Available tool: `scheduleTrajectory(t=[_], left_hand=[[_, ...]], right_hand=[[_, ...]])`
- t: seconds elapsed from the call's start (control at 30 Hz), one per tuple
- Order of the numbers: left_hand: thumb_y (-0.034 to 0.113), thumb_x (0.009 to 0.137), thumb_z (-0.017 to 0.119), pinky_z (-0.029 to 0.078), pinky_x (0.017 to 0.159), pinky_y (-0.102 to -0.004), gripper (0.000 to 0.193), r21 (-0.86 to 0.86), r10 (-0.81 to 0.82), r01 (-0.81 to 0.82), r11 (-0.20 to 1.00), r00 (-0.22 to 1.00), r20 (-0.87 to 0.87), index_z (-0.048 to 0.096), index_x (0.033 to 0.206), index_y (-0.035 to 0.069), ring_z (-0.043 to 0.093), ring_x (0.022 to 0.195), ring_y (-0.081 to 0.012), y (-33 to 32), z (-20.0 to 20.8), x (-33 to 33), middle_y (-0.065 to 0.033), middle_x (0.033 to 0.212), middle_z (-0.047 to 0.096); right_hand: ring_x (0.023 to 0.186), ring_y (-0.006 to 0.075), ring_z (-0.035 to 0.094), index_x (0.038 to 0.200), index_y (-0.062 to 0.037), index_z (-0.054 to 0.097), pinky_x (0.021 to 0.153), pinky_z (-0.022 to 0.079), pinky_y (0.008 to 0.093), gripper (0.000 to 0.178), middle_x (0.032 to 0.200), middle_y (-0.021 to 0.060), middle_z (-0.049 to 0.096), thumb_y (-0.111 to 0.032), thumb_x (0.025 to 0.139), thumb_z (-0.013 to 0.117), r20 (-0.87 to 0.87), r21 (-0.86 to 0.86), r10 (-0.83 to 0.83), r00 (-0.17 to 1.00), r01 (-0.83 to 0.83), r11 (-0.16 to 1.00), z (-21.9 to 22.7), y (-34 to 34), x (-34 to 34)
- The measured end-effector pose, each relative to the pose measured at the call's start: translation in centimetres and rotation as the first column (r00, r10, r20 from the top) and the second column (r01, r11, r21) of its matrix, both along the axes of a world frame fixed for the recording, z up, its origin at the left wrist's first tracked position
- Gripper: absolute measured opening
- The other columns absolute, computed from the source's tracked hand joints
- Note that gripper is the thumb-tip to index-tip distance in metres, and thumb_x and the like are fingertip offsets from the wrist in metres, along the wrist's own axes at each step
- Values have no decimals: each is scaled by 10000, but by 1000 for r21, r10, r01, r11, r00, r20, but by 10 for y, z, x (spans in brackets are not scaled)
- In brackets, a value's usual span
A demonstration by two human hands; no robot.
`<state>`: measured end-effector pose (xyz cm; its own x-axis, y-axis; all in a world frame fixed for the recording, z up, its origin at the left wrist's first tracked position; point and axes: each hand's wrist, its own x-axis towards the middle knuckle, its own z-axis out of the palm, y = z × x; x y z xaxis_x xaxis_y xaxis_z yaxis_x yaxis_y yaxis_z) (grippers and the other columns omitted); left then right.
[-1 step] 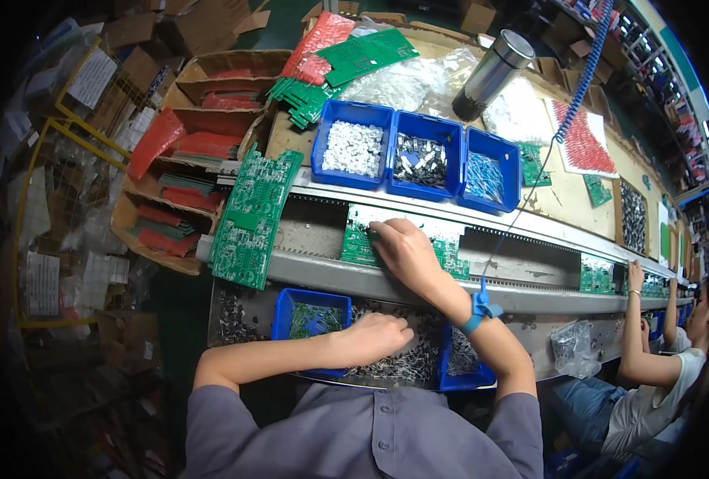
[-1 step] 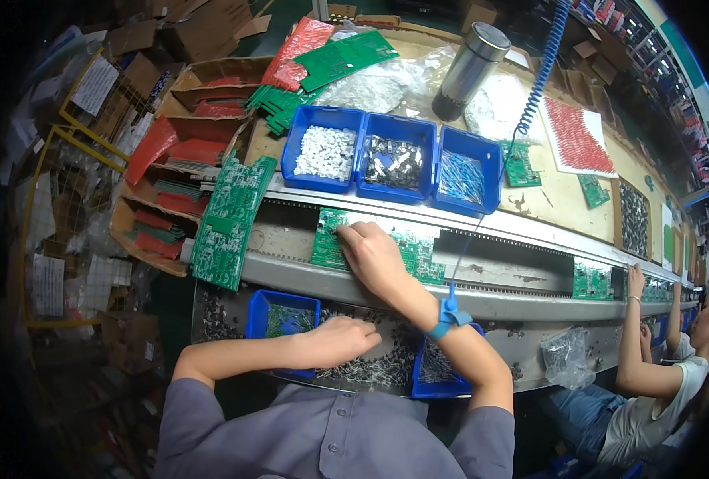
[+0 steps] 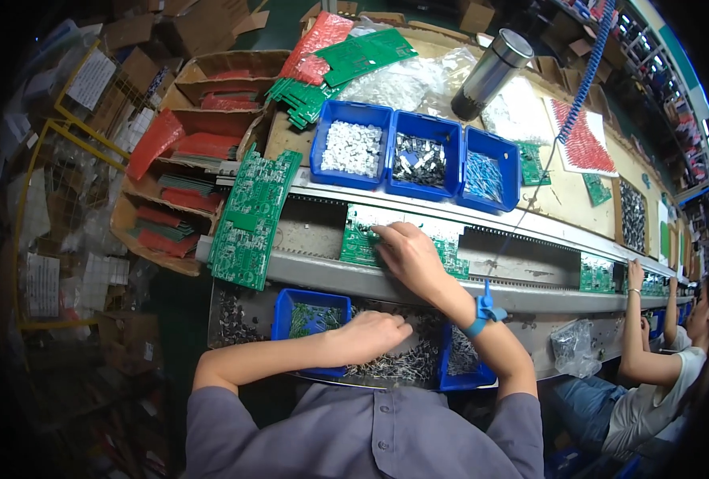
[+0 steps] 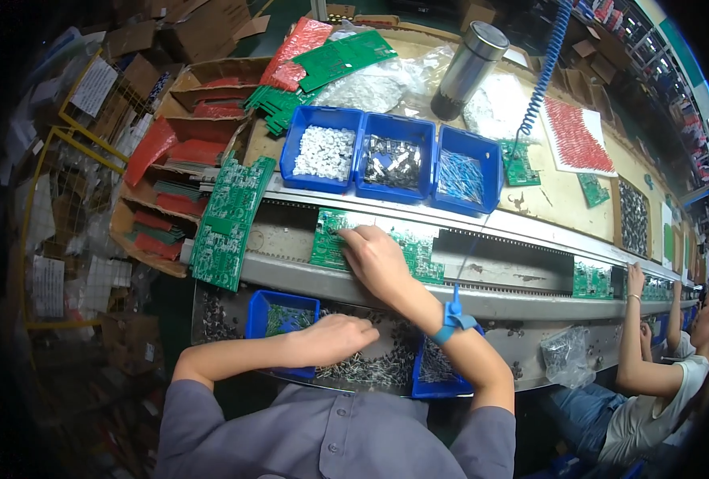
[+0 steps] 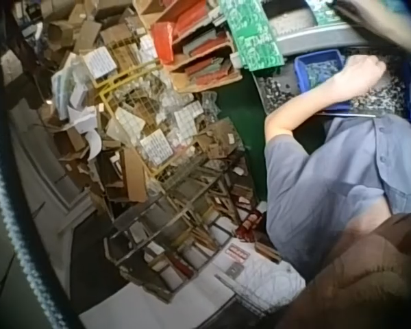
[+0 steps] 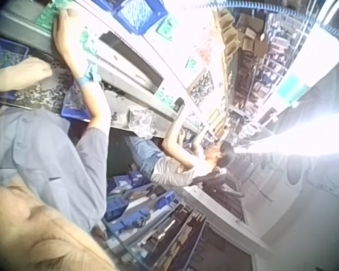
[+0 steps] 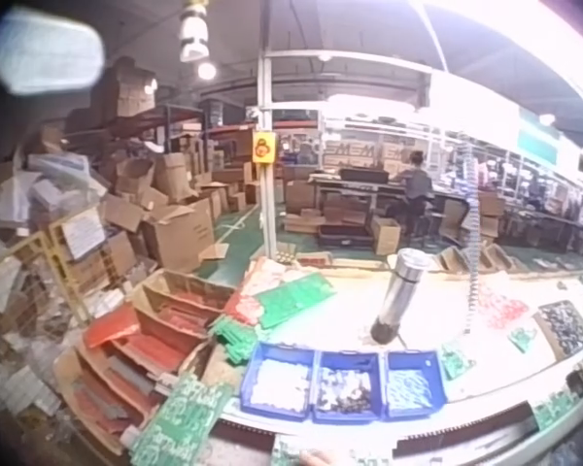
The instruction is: The person assembles electronic circuit boards by picking components from storage bins and inserting them into the boards along the assembly line by hand.
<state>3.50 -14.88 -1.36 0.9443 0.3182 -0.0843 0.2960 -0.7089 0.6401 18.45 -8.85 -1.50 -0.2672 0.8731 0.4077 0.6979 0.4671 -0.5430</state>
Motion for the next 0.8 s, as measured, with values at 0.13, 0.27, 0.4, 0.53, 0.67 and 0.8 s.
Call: scheduleTrajectory(t=[0.13,0.27,0.4,0.53,0.67,0.8], left_hand=[[-10,723,582,492,667,-434,173,-181,221,-201,963,970,98,521,884,10,617,818,-354,17,9,-18,-160,859,592],[-6,772,592,462,659,-422,105,-146,337,-307,941,900,278,524,845,29,578,777,-346,39,15,-27,-132,809,559],[5,781,601,464,678,-410,111,-180,414,-373,910,851,324,534,870,8,582,794,-338,56,17,-22,-142,820,572],[16,779,630,457,658,-376,113,-202,408,-357,912,848,340,554,857,-14,576,756,-319,69,13,-14,-146,806,566],[25,781,634,459,648,-377,118,-107,428,-419,902,832,354,557,861,-14,583,742,-323,76,8,-1,-145,795,575],[73,782,635,475,649,-402,107,-181,504,-471,863,793,342,601,845,-7,607,724,-335,84,0,14,-154,789,611]], right_hand=[[680,336,595,817,-48,605,598,481,422,60,709,140,585,-84,772,618,79,-292,154,985,-125,948,19,-32,26],[650,336,613,801,-44,594,563,487,411,61,696,149,600,-58,745,572,243,-508,393,887,-229,831,28,-74,36],[620,238,637,783,-30,595,516,504,345,66,717,106,592,-55,727,571,498,-432,400,770,-180,884,4,-107,26],[624,194,639,776,-35,597,501,503,317,67,713,90,596,-76,726,577,603,-406,330,726,-77,911,-9,-113,15],[627,154,631,764,-53,608,491,493,283,65,719,58,597,-99,725,585,672,-343,326,665,-111,933,-15,-111,15],[678,150,611,749,-66,609,525,489,281,57,732,52,581,-111,723,586,663,-306,349,662,-186,934,-13,-111,16]])
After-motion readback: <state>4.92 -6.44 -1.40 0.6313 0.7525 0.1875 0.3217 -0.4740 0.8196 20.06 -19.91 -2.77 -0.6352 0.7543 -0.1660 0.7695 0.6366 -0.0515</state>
